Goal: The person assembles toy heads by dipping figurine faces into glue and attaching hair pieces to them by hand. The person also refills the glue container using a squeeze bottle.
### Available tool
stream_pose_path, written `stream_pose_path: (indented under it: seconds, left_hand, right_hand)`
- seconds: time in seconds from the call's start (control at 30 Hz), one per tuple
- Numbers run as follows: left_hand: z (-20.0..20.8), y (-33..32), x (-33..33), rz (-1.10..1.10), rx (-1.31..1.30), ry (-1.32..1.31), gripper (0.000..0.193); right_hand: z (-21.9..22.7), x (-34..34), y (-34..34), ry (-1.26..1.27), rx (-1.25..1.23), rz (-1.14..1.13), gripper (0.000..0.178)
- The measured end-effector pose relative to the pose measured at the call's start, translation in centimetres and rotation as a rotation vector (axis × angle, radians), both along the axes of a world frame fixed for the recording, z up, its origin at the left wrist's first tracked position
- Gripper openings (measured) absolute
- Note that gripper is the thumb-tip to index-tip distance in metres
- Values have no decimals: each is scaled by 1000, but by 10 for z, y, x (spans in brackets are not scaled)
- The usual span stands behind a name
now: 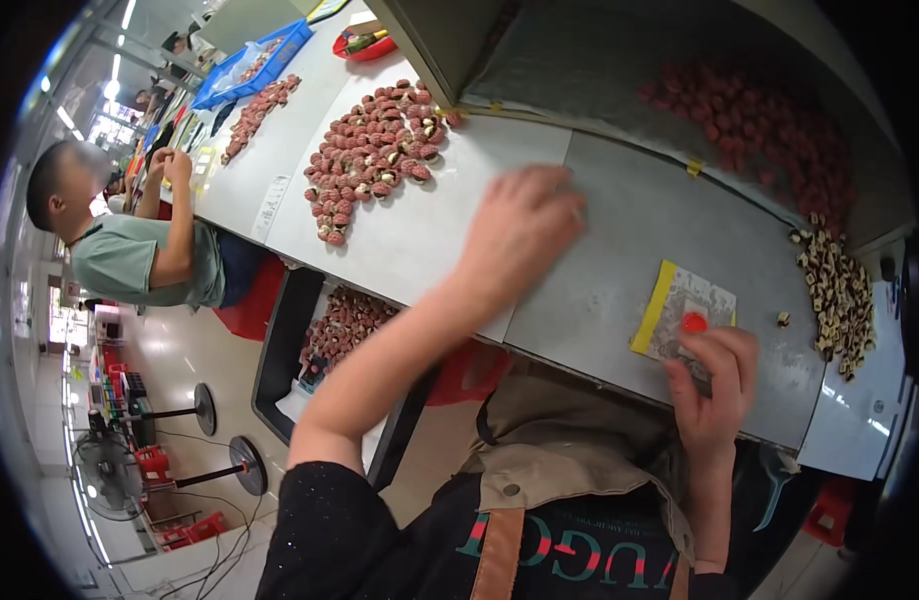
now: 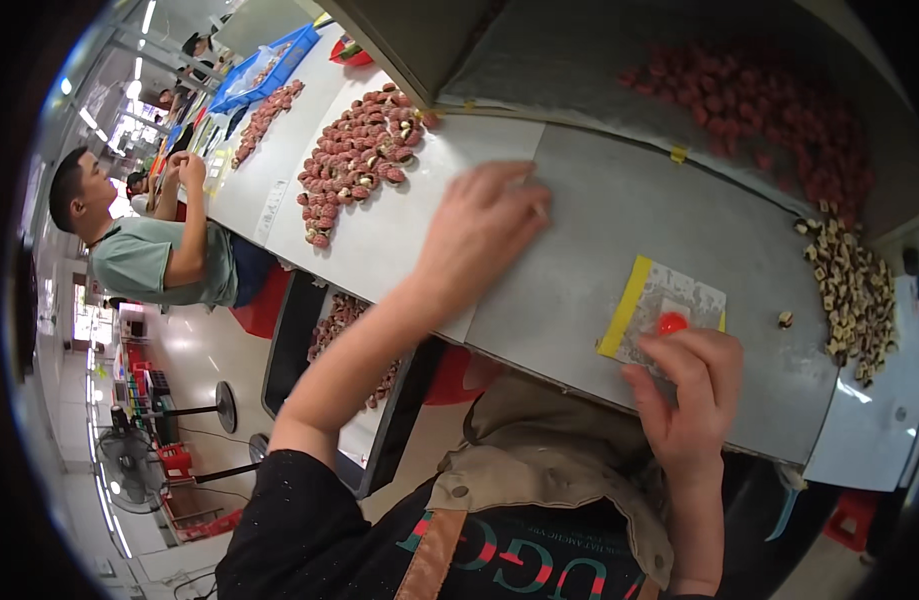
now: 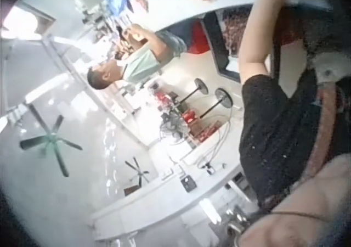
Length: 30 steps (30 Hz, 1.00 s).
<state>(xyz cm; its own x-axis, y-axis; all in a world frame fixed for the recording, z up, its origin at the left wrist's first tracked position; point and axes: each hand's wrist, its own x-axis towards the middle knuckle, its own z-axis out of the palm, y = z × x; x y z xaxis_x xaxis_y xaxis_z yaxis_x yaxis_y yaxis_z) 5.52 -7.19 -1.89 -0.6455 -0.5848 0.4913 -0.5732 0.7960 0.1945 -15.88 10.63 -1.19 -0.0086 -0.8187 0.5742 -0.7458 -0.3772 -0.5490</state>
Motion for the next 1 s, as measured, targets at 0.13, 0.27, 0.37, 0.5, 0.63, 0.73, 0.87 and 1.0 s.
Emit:
stream_pose_path:
  seconds: [0.13, 0.27, 0.37, 0.5, 0.63, 0.73, 0.87, 1.0]
  left_hand:
    - [0, -71, 40, 223, -256, -172, 16]
    - [9, -104, 73, 288, -368, -302, 16]
    - [36, -106, 82, 234, -262, -234, 23]
    - [50, -68, 27, 130, -186, 11, 28]
    - [56, 46, -71, -194, 436, 213, 32]
    - [55, 105, -118, -526, 558, 394, 41]
    - [55, 126, -135, -579, 767, 437, 41]
    - [50, 135, -143, -527, 943, 670, 28]
  right_hand:
    - [4, -10, 3, -163, 37, 11, 26]
    - [-6, -28, 4, -536, -41, 13, 36]
    - [3, -54, -14, -1280, -134, 174, 55]
    - [37, -84, -12, -1895, -145, 333, 61]
    - [40, -77, -1, -2025, -199, 392, 60]
    - [48, -67, -4, -2088, -214, 448, 59]
    - [56, -65, -5, -2168, -194, 559, 59]
    - [56, -65, -5, -2267, -178, 620, 58]
